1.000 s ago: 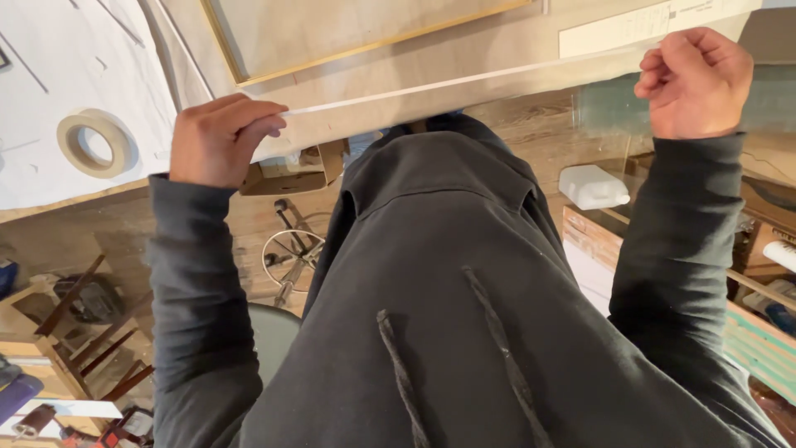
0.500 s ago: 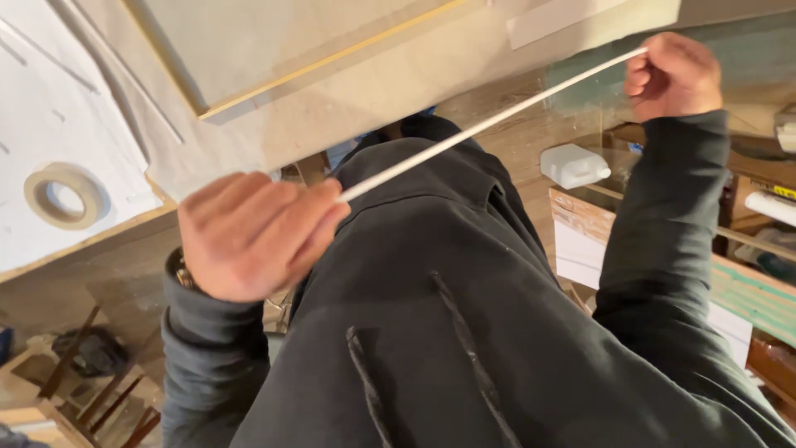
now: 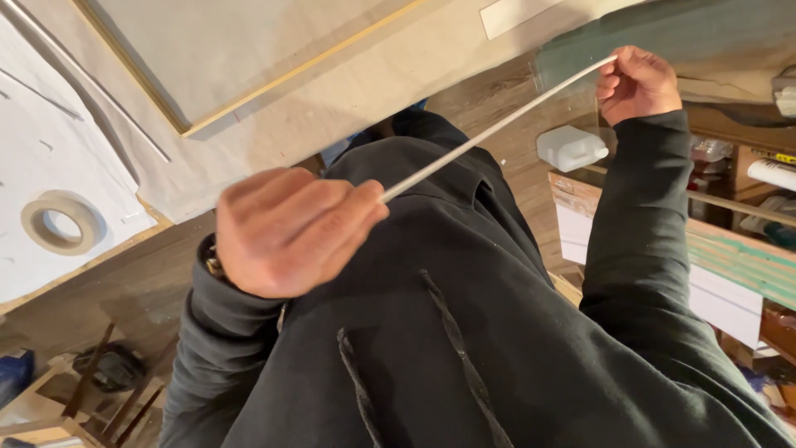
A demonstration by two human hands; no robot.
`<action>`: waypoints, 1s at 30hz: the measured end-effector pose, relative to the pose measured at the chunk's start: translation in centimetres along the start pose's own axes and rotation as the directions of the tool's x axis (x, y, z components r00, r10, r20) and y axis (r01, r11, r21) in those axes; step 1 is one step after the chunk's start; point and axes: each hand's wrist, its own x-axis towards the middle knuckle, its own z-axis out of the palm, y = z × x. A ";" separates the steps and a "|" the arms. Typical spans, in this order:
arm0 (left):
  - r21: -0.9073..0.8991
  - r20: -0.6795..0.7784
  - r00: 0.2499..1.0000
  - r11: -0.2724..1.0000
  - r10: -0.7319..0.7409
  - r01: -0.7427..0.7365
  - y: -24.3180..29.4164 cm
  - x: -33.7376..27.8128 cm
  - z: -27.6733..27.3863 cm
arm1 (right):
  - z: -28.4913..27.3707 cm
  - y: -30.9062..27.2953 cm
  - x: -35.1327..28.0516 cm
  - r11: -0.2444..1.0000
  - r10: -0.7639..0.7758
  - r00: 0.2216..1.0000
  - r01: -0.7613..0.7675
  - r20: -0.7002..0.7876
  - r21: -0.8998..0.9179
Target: Applying plastic spacers to the inside edge of a picture frame for artwork preparation.
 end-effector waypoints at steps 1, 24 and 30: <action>-0.020 -0.013 0.999 0.999 -0.050 0.050 -0.2 0.2 -0.4 | 0.4 -0.1 -0.3 1.000 -0.021 1.000 0.021 0.006 0.002; -0.261 -0.028 0.974 0.942 -0.224 0.210 -0.9 2.1 0.3 | -0.3 2.4 1.6 0.998 0.062 0.997 -0.061 -0.043 0.018; -0.337 -0.022 0.986 0.930 -0.164 0.147 -0.5 3.3 2.8 | -1.7 5.6 2.9 0.992 0.116 0.993 -0.114 -0.024 0.052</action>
